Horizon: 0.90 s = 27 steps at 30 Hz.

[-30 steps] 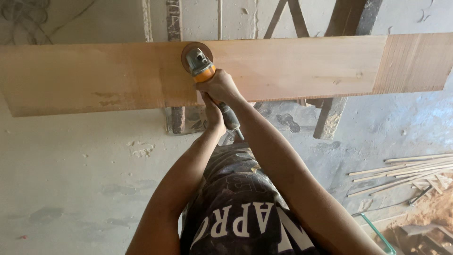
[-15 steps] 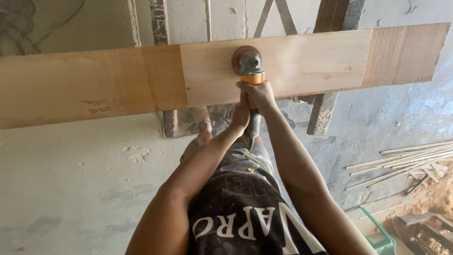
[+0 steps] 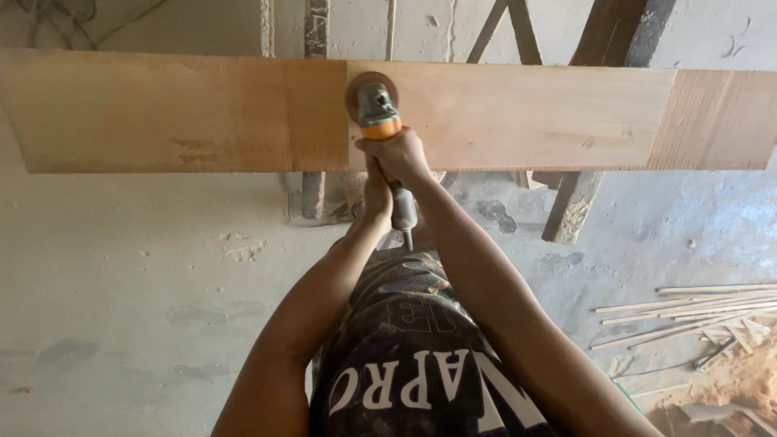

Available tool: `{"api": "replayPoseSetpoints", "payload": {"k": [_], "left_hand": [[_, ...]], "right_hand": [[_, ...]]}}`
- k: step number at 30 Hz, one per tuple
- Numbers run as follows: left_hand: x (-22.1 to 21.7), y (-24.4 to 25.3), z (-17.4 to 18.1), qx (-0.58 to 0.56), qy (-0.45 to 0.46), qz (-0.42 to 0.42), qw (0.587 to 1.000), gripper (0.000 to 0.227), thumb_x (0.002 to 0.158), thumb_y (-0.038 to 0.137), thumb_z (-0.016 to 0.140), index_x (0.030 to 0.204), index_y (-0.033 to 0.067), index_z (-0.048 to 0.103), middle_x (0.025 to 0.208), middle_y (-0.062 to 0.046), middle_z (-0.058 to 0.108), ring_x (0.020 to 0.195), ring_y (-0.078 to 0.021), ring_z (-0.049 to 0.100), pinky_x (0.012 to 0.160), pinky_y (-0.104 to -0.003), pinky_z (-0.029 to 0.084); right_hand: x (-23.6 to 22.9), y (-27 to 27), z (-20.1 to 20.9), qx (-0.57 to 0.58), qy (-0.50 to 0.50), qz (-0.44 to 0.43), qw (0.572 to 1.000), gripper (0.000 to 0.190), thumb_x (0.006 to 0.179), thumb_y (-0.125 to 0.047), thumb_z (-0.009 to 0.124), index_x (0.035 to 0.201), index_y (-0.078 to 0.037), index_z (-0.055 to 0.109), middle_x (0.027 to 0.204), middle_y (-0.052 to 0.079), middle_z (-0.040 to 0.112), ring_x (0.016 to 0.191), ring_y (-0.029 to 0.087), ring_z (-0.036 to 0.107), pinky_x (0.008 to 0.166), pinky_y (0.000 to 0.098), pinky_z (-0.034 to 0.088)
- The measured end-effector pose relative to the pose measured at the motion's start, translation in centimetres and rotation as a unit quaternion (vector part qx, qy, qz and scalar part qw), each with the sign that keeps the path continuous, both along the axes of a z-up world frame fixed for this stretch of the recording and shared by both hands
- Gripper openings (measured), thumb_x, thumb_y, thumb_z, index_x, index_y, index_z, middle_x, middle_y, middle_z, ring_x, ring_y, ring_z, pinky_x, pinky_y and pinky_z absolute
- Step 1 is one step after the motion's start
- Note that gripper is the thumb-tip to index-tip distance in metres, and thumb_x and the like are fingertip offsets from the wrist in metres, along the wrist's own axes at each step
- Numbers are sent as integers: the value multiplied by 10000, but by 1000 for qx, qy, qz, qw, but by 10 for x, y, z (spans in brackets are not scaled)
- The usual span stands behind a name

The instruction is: The person uses an angle grinder with a sanding disc to smooth the surface of a long wooden plank resting on a workbench. They move the tool along the plank's length, then flip the plank to sand the other side.

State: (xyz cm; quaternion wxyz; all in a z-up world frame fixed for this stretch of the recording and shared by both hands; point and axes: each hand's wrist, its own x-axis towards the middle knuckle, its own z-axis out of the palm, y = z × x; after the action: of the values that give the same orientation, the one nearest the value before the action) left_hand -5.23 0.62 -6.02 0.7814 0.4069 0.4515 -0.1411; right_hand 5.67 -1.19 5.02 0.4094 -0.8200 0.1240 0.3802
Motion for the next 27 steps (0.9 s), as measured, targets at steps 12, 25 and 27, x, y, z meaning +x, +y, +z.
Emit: {"api": "replayPoseSetpoints", "payload": {"k": [12,25,27], "left_hand": [[-14,-35,27,-49,29,2,998,814,1057,682,211,1286,-1,590,999,-106,675,876,-201,688,758,-353,587],[22,-87,20,-43,30,-13,999,786,1050,668,240,1275,21,626,986,-99,710,845,-188,704,748,-329,581],[32,-114,24,-52,12,-58,997,782,1049,666,245,1274,25,632,984,-98,716,840,-186,707,746,-326,581]], "right_hand": [[-15,-40,12,11,8,-23,1000,402,717,-289,888,980,-34,722,853,75,770,742,157,741,706,331,631],[18,-96,15,-48,59,-59,995,362,738,-302,891,965,-75,724,844,49,761,716,161,738,681,325,633],[20,-130,14,-16,23,-107,994,337,729,-257,894,950,-77,714,820,33,740,683,137,714,638,307,617]]}}
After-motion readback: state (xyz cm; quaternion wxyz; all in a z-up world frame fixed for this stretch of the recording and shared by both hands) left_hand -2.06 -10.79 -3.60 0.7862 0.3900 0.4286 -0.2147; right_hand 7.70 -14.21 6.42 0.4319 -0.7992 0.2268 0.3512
